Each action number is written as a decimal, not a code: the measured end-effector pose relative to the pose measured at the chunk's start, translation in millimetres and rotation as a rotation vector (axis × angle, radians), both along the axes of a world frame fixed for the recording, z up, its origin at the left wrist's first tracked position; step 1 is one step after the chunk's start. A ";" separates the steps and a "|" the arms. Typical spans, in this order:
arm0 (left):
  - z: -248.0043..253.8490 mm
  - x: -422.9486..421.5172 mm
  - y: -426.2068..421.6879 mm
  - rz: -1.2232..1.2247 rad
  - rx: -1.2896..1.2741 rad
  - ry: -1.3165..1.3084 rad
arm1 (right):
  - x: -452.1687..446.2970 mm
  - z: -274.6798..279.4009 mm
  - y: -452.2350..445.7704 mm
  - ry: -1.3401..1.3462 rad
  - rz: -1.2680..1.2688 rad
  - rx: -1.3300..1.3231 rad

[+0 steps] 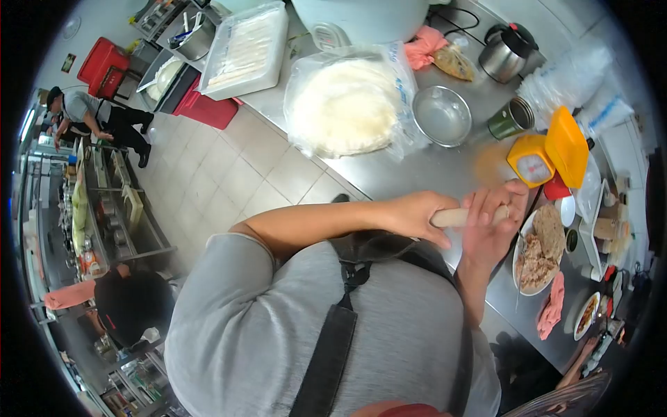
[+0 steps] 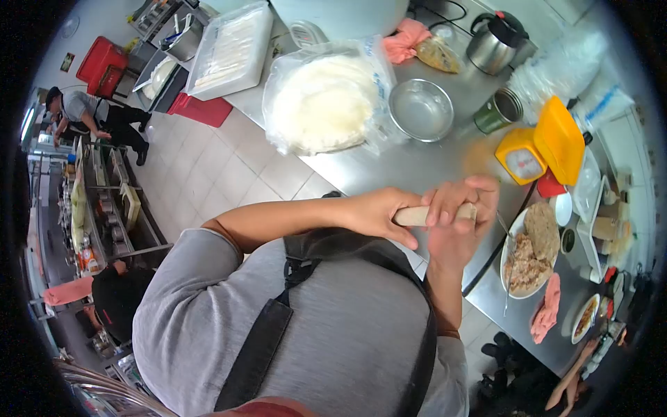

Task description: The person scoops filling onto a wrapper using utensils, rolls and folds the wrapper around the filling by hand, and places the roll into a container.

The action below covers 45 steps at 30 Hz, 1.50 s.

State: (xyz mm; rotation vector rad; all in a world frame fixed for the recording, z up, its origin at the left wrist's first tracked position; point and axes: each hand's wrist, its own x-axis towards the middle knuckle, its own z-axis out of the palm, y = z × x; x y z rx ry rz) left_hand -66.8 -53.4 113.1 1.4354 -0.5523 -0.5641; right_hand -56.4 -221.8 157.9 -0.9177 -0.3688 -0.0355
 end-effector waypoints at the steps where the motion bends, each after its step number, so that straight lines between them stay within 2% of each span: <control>1: 1.7 2.8 12.5 0.008 0.051 -0.040 | -0.3 5.0 10.1 -0.020 -0.029 -0.030; 3: 5.3 9.0 41.2 0.019 0.103 -0.084 | 4.2 2.9 25.0 -0.031 0.000 -0.132; 6: 15.7 20.5 96.5 -0.012 0.117 -0.055 | 14.1 -2.3 70.0 -0.110 -0.157 -0.278; 9: 29.5 38.2 180.8 0.056 0.201 -0.264 | 19.7 1.3 127.5 -0.098 -0.277 -0.237; 11: 51.4 53.4 252.1 0.066 0.317 -0.255 | 27.6 -13.3 149.8 -0.134 -0.268 -0.223; 12: 50.4 60.9 289.0 0.120 0.293 -0.384 | 29.2 -19.4 159.5 -0.097 -0.188 -0.238; 13: 67.3 67.2 326.2 0.149 0.397 -0.353 | 31.3 -24.7 172.7 -0.056 -0.106 -0.254; 14: 69.2 74.9 363.1 0.216 0.478 -0.439 | 32.5 -29.2 188.4 -0.043 -0.103 -0.264; 15: 80.0 81.2 397.7 0.257 0.598 -0.362 | 32.3 -32.9 202.4 -0.007 -0.081 -0.278; 19: 59.5 114.5 515.5 0.473 0.940 -0.584 | 25.8 -40.5 244.2 0.042 -0.062 -0.373; 20: 54.0 120.6 532.5 0.463 1.011 -0.527 | 24.7 -39.9 253.4 0.049 -0.065 -0.384; 24: 12.9 147.5 567.8 0.331 1.208 -0.361 | 20.7 -37.7 277.8 0.090 -0.127 -0.443; 28: -34.0 153.9 577.1 0.375 1.135 -0.417 | 19.5 -36.5 280.7 0.054 -0.173 -0.497; 31: -40.2 155.4 588.5 0.308 1.029 -0.325 | 18.5 -39.4 281.8 0.040 -0.221 -0.497; 33: -35.2 155.9 603.9 0.337 0.827 -0.213 | 16.1 -41.4 282.8 0.047 -0.235 -0.502; 36: -17.4 152.8 622.0 0.388 0.911 -0.077 | 13.1 -44.2 280.7 0.051 -0.247 -0.504; 39: -32.3 147.9 637.7 0.267 0.867 -0.181 | 13.4 -43.7 279.6 0.056 -0.244 -0.514; 43: -32.4 145.5 636.2 0.238 0.869 -0.079 | 15.1 -40.1 279.7 0.033 -0.241 -0.514; 45: -36.3 144.6 631.3 0.288 0.911 -0.203 | 16.7 -37.7 278.9 0.027 -0.248 -0.516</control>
